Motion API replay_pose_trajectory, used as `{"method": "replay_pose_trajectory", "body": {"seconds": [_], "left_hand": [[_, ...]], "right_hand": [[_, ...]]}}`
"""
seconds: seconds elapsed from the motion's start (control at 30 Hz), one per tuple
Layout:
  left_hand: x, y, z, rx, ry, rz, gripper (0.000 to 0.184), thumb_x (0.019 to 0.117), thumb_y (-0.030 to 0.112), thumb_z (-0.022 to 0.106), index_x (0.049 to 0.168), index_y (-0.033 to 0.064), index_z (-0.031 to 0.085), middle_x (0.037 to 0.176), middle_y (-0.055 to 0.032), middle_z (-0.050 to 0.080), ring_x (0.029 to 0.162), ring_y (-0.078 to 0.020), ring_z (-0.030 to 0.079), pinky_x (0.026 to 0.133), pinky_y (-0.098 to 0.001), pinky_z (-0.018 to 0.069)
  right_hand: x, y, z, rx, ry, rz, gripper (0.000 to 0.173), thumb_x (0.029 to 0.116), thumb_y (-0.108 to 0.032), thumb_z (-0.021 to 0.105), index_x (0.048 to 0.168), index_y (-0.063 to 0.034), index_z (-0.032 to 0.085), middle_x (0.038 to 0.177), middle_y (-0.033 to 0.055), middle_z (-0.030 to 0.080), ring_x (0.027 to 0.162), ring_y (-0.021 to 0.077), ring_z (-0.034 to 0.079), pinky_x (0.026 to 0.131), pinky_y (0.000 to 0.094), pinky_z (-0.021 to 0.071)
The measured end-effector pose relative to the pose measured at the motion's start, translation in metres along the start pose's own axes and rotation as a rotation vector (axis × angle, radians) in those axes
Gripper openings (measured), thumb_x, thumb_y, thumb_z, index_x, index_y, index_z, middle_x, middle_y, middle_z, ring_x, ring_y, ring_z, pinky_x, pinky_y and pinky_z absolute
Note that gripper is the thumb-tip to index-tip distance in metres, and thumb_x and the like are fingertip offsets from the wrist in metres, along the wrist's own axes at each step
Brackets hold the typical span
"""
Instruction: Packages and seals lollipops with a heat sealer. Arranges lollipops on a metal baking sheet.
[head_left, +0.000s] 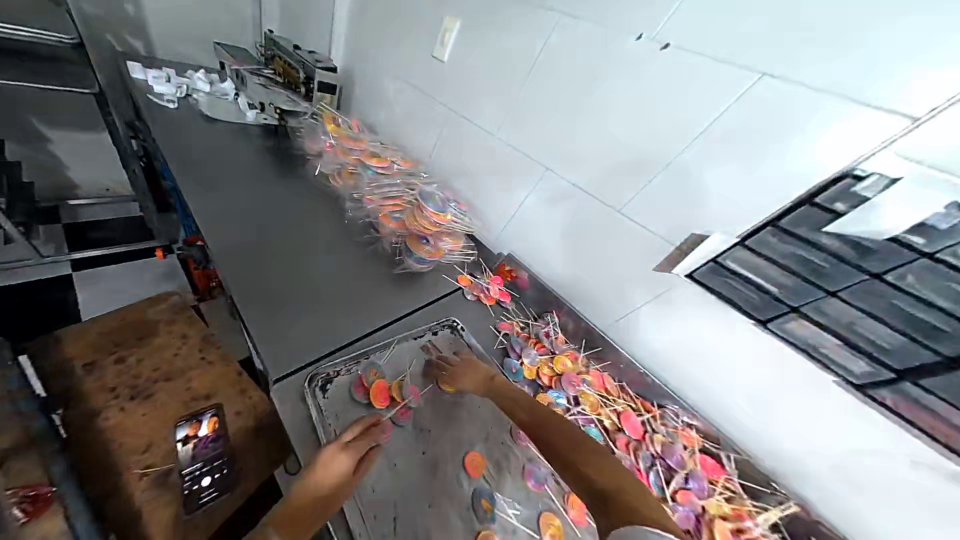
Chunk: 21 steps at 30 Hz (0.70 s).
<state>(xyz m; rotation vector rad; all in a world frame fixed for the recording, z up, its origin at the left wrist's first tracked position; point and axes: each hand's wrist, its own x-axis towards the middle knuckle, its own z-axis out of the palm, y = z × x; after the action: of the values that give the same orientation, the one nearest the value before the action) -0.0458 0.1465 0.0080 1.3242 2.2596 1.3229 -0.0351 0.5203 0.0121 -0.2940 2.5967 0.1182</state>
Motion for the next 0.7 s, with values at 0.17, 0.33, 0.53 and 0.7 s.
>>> {"method": "replay_pose_trajectory", "body": {"seconds": [0.17,0.33,0.53,0.7], "left_hand": [[0.072,-0.029,0.056,0.149,-0.241,-0.138,0.041,0.1100,0.013,0.041,0.149,0.0027,0.049,0.162,-0.0121,0.040,0.138,-0.0267,0.053,0.112,-0.0380,0.0460],[0.066,-0.024,0.069,0.428,-0.123,0.157,0.065,0.0906,0.018,0.075,0.151,0.0101,0.051,0.163,-0.0220,0.035,0.152,-0.0476,0.023,0.122,-0.0607,0.0249],[0.031,0.051,0.010,-0.503,-0.265,-0.458,0.037,0.1069,0.028,0.055,0.115,-0.0054,0.069,0.101,-0.0105,0.073,0.090,-0.0128,0.071,0.085,-0.0284,0.0581],[-0.049,0.043,-0.038,-0.617,0.031,-0.211,0.066,0.0941,0.017,0.072,0.147,-0.0077,0.043,0.145,-0.0134,0.056,0.123,-0.0167,0.063,0.100,-0.0320,0.0559]], "right_hand": [[-0.038,0.026,0.041,0.056,-0.111,0.221,0.029,0.1066,-0.020,0.053,0.127,-0.0039,0.067,0.127,0.0201,0.067,0.130,0.0403,0.056,0.112,0.0596,0.0386],[-0.083,-0.050,0.046,0.634,0.105,0.328,0.038,0.1115,-0.024,0.040,0.134,0.0022,0.057,0.118,0.0209,0.069,0.110,0.0343,0.068,0.100,0.0514,0.0519],[-0.105,-0.167,-0.006,0.345,0.646,-0.066,0.023,0.1048,-0.011,0.053,0.115,-0.0041,0.073,0.101,0.0121,0.076,0.093,0.0276,0.075,0.088,0.0445,0.0596],[-0.072,-0.208,-0.029,0.293,0.888,-0.271,0.020,0.1035,-0.011,0.055,0.104,-0.0080,0.075,0.094,0.0056,0.077,0.090,0.0212,0.075,0.092,0.0411,0.0573]]}}
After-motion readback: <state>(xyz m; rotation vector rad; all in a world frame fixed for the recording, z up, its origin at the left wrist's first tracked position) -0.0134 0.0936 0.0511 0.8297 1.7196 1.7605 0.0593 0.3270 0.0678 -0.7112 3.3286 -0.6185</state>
